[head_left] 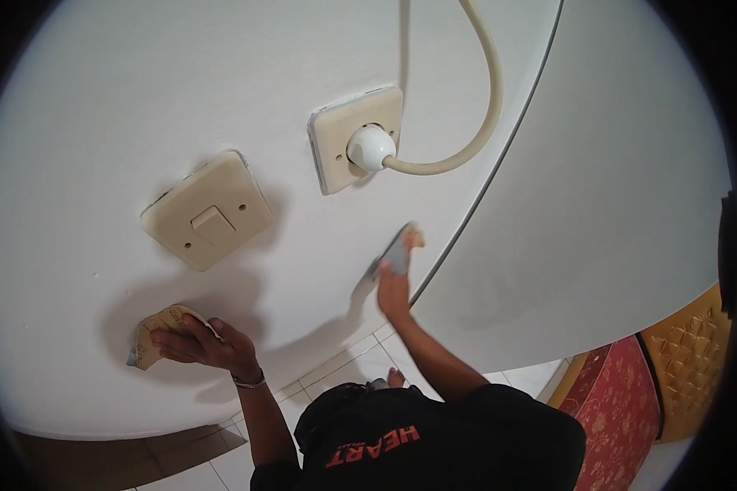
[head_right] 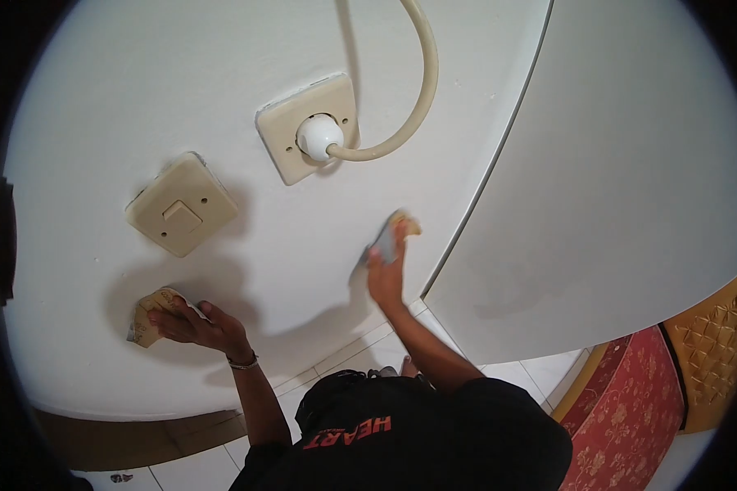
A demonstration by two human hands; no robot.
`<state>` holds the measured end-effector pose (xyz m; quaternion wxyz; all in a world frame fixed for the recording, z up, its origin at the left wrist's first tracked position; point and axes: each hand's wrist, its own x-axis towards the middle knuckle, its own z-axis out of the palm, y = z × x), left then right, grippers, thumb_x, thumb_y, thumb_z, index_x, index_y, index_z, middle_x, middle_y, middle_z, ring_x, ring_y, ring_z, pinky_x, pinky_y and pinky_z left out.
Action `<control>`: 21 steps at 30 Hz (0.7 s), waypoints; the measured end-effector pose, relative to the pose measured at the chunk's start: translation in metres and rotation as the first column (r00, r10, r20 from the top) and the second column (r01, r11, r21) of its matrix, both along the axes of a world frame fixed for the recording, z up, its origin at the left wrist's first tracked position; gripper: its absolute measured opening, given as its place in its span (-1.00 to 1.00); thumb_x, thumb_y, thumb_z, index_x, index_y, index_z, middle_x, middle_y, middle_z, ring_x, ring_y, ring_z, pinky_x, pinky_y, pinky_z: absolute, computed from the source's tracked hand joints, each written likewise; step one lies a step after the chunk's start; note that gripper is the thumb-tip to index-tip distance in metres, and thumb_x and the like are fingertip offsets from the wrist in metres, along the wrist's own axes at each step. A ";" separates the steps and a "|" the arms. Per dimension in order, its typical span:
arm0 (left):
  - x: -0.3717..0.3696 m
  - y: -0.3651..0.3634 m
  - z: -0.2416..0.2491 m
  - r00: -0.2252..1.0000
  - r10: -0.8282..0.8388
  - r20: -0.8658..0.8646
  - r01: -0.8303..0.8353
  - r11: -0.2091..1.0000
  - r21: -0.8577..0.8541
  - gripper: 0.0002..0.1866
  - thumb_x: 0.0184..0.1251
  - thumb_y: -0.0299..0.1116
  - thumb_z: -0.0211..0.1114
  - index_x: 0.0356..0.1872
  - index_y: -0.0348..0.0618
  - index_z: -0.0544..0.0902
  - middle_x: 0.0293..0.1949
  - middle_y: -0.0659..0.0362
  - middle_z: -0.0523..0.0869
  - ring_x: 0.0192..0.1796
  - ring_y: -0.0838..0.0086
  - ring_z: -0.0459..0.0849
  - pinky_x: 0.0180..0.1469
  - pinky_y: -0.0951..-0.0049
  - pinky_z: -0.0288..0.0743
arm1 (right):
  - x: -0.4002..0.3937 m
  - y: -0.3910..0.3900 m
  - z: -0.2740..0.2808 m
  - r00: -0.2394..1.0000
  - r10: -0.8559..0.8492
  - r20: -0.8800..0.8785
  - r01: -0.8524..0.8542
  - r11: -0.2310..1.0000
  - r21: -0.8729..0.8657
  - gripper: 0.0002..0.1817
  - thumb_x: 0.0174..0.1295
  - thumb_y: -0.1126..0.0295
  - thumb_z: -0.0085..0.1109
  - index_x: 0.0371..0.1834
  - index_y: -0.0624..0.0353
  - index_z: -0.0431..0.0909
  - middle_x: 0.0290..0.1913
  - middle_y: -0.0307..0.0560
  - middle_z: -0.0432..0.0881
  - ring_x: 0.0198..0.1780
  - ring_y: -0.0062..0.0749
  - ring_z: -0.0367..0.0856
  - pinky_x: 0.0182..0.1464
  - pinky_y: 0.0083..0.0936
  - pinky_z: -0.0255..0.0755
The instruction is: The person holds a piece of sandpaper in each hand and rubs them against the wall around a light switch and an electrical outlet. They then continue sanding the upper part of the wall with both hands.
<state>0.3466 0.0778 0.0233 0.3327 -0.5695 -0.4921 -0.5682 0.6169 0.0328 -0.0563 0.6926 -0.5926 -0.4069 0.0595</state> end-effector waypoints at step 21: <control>0.002 0.003 -0.002 1.000 0.002 -0.030 0.000 0.998 0.056 -0.51 0.44 -0.15 -0.15 0.37 0.10 0.22 0.43 -0.16 -0.08 0.47 -0.04 -0.16 0.38 -0.11 -0.35 | -0.019 -0.012 0.024 0.763 0.157 0.627 -0.043 0.980 -0.192 -0.27 0.22 0.34 0.04 0.38 0.41 -0.05 0.42 0.34 -0.09 0.46 0.17 -0.19 0.42 -0.12 -0.25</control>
